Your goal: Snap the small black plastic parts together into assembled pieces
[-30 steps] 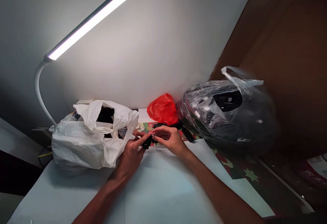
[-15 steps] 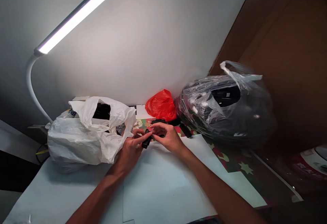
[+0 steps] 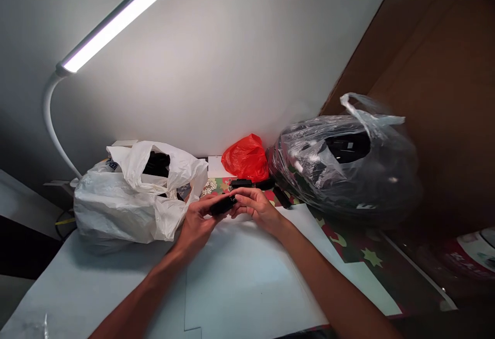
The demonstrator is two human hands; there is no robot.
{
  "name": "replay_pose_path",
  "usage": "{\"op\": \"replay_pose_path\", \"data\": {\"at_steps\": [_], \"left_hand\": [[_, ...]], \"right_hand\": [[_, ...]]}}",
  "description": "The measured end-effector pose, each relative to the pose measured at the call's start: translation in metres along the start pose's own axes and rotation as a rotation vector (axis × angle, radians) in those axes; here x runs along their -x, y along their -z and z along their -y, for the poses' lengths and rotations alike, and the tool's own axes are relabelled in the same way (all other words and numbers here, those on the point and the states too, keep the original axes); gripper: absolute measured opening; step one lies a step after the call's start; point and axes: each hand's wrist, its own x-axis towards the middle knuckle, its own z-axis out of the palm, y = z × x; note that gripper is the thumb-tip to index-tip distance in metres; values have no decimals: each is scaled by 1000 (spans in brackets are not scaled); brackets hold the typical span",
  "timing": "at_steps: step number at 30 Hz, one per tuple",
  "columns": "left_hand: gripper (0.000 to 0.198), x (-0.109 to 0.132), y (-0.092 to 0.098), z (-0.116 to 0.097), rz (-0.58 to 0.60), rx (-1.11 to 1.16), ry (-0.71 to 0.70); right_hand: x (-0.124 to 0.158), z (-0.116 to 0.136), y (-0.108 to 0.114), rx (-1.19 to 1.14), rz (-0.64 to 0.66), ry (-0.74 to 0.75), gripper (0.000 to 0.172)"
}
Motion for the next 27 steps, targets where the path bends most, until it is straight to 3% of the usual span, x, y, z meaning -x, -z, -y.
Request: {"op": "replay_pose_path", "data": {"at_steps": [13, 20, 24, 27], "left_hand": [[34, -1, -1, 1, -33, 12, 5], [46, -1, -6, 4, 81, 246, 199], [49, 0, -9, 6, 156, 391, 304], [50, 1, -10, 1, 141, 400, 339]], "right_hand": [[0, -13, -7, 22, -82, 124, 40], [-1, -11, -5, 218, -140, 235, 41], [2, -12, -11, 295, -71, 250, 41], [4, -14, -15, 314, -46, 274, 40]]}}
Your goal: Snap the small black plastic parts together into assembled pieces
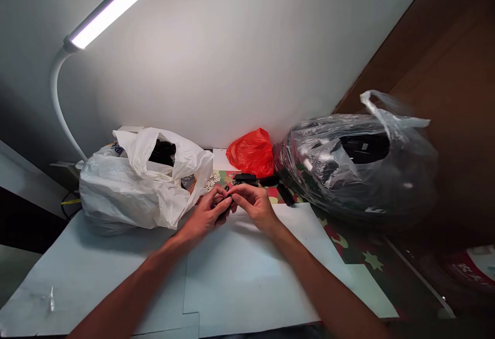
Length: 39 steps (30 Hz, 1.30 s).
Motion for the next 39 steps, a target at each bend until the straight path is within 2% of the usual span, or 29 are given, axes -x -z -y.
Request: {"op": "replay_pose_path", "data": {"at_steps": [10, 18, 27, 39], "left_hand": [[49, 0, 0, -1, -90, -76, -40], [49, -2, -3, -2, -173, -158, -138], [41, 4, -3, -8, -212, -275, -187], [37, 0, 7, -2, -9, -297, -158]], "right_hand": [[5, -3, 0, 47, 60, 61, 36], [7, -11, -5, 19, 31, 49, 35], [7, -3, -9, 96, -5, 93, 33], [-1, 7, 10, -6, 195, -60, 38]]}}
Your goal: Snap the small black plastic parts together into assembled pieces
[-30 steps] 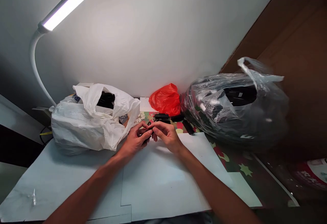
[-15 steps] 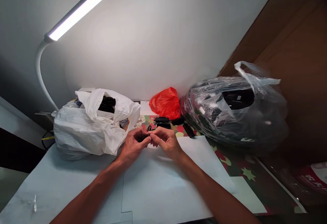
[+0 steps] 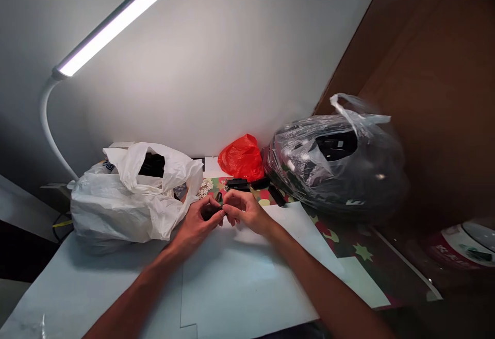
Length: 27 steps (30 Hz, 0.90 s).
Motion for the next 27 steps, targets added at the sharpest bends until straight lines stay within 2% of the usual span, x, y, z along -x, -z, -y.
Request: {"op": "replay_pose_path", "data": {"at_steps": [6, 10, 13, 17, 20, 24, 27], "left_hand": [[37, 1, 0, -1, 107, 38, 61], [38, 2, 0, -4, 138, -1, 76], [38, 1, -1, -6, 84, -62, 66], [35, -1, -3, -3, -26, -142, 3], [32, -1, -4, -1, -67, -194, -19], [30, -2, -5, -2, -72, -216, -7], [28, -1, -5, -5, -77, -201, -13]], "right_hand": [[-3, -1, 4, -98, 72, -65, 48], [-1, 5, 9, 9, 92, -63, 51], [2, 12, 17, 258, 52, -41, 47], [4, 15, 21, 544, 24, 9, 27], [4, 12, 18, 681, -6, 47, 15], [4, 10, 16, 730, -21, 48, 16], [5, 13, 21, 723, -58, 44, 26]]}}
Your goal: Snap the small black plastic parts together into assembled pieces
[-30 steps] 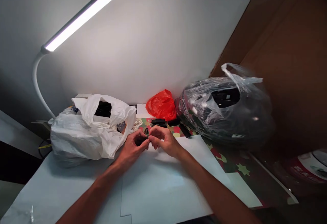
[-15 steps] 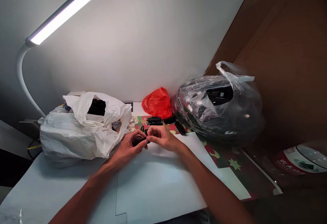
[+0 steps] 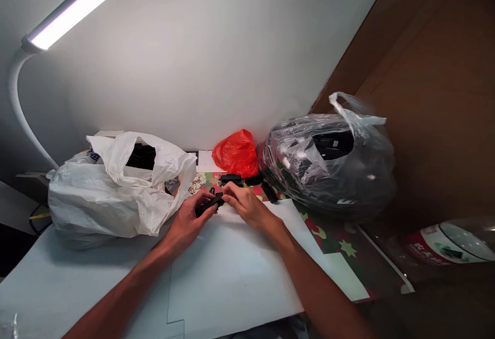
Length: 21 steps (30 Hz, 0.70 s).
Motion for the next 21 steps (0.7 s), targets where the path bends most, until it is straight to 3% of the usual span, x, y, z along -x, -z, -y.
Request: {"op": "replay_pose_path", "data": {"at_steps": [3, 6, 10, 13, 21], "left_hand": [[26, 3, 2, 0, -21, 17, -8], [30, 7, 4, 5, -54, 71, 39], [24, 10, 5, 9, -103, 61, 41], [17, 12, 6, 6, -129, -23, -22], [18, 13, 8, 1, -84, 73, -74]], "right_hand": [[-2, -9, 9, 67, -192, -44, 32], [-11, -27, 21, 256, -359, -106, 23], [-25, -48, 31, 630, -197, -202, 9], [-33, -52, 27, 834, -94, -243, 15], [-39, -48, 15, 956, -59, -237, 21]]}}
